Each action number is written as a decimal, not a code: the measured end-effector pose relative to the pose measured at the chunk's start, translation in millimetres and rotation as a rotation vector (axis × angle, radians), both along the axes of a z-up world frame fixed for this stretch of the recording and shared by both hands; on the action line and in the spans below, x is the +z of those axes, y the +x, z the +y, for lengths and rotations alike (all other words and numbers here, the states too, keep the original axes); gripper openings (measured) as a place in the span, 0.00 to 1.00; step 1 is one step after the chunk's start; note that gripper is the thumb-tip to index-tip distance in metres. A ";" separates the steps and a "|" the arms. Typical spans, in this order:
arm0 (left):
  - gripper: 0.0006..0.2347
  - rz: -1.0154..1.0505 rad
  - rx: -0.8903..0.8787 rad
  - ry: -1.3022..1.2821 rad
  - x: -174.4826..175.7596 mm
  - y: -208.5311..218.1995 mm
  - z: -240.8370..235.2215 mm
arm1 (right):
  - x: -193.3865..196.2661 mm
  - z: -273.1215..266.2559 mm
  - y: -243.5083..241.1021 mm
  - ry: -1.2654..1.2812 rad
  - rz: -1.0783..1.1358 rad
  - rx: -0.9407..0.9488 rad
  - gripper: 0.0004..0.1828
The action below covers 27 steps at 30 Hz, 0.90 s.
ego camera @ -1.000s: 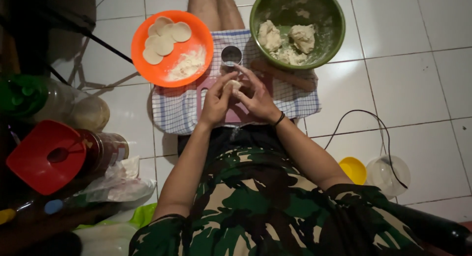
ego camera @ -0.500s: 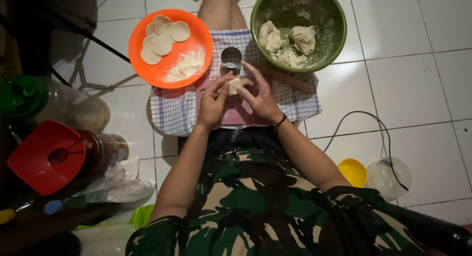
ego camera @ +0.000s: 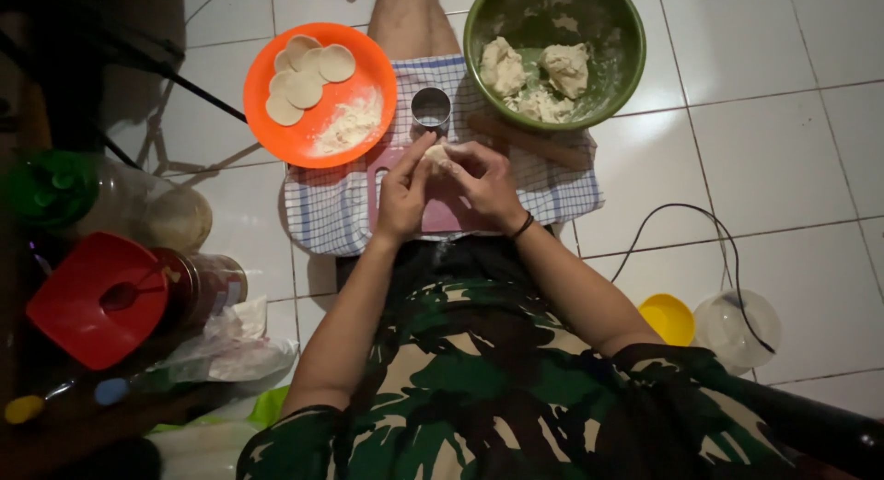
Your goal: Preparing and stuffing small pieces of dough on a floor-level workspace.
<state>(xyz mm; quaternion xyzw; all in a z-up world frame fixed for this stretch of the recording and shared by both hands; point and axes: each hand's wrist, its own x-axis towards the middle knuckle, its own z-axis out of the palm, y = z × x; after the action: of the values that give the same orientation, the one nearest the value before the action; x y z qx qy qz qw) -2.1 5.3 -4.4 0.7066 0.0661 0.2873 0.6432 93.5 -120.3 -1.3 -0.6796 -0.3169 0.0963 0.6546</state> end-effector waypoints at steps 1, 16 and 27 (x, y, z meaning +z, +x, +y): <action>0.15 -0.005 0.009 0.011 -2.6 -0.4 0.0 | -3.9 0.0 -0.7 0.023 0.045 0.013 0.12; 0.13 -0.008 0.088 -0.065 -1.2 -0.8 -3.8 | 19.1 3.4 -8.1 -0.019 -0.163 0.047 0.11; 0.12 -0.021 0.122 -0.060 -7.9 -1.1 0.0 | 10.3 4.5 -7.5 -0.037 -0.137 0.114 0.25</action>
<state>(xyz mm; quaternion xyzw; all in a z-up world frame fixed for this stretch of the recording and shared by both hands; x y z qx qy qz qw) -3.2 5.3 -12.2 0.6787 0.1109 0.3311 0.6461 86.0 -115.8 9.1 -0.6773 -0.3972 0.0927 0.6123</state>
